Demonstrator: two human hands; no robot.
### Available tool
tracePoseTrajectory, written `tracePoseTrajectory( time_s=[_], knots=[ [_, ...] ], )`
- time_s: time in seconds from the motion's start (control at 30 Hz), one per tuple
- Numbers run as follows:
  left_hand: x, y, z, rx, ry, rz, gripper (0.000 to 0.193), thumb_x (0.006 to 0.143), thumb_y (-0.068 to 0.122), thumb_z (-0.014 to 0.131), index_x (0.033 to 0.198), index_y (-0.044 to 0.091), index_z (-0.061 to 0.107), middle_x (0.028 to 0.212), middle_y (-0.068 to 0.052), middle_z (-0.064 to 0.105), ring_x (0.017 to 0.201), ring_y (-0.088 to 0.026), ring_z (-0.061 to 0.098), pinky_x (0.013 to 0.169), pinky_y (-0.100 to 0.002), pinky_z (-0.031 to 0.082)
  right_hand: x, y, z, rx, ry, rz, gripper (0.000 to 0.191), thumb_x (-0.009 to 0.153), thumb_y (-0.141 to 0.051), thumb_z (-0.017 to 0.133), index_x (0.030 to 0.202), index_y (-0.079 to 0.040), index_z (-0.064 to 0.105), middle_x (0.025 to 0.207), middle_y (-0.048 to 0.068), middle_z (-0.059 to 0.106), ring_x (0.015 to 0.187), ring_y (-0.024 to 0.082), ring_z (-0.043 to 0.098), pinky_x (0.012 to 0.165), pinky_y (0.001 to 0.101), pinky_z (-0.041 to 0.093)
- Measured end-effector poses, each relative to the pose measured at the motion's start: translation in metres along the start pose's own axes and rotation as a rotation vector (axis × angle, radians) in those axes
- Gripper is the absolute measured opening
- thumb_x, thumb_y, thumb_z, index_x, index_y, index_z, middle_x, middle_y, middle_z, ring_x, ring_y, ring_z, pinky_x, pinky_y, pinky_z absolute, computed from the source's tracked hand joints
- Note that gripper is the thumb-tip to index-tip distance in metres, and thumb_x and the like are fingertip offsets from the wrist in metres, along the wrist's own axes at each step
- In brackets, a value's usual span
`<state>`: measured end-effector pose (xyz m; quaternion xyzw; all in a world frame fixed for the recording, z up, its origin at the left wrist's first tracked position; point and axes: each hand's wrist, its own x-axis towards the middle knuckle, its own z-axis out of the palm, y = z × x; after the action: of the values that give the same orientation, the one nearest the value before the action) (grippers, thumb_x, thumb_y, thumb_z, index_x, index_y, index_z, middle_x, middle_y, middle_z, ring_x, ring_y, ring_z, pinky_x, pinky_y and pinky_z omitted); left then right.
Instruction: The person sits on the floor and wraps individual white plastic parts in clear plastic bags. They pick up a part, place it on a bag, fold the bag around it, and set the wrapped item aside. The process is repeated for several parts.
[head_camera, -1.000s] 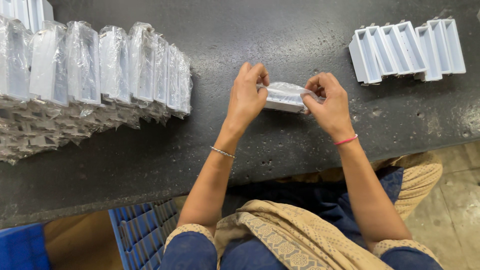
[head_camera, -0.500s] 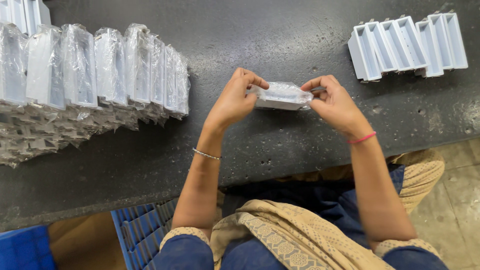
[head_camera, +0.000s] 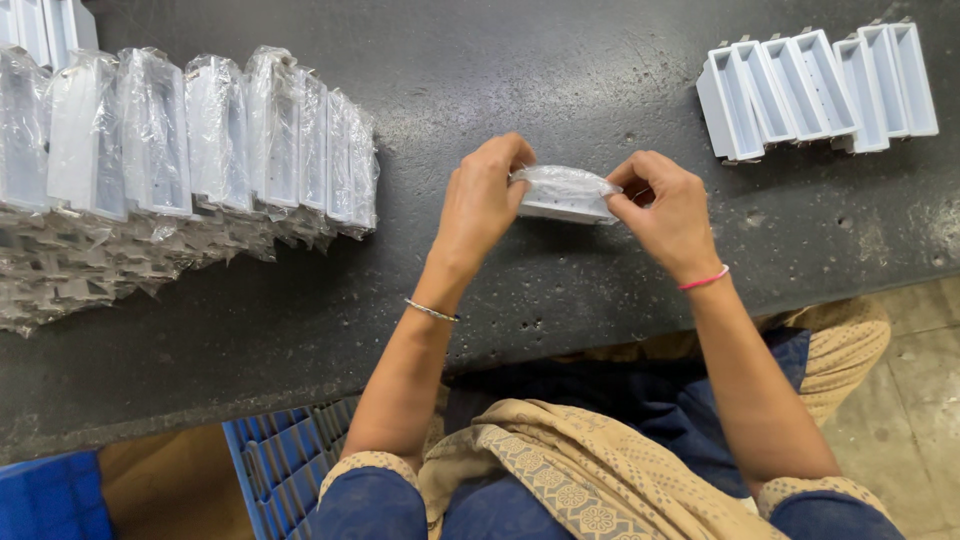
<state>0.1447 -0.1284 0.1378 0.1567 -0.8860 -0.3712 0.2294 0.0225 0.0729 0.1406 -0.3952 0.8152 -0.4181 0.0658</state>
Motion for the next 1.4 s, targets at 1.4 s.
tracePoseTrajectory(
  time_s=[1.4],
  knots=[
    [-0.039, -0.017, 0.015, 0.614, -0.040, 0.474, 0.024, 0.095, 0.014, 0.065, 0.119, 0.011, 0.066, 0.116, -0.007, 0.062, 0.113, -0.023, 0.058, 0.095, -0.037, 0.046, -0.030, 0.011, 0.028, -0.603, 0.136, -0.411, 0.031, 0.095, -0.009, 0.071, 0.123, -0.021, 0.073, 0.116, -0.007, 0.069, 0.115, 0.020, 0.055, 0.098, 0.0381, 0.035]
  ],
)
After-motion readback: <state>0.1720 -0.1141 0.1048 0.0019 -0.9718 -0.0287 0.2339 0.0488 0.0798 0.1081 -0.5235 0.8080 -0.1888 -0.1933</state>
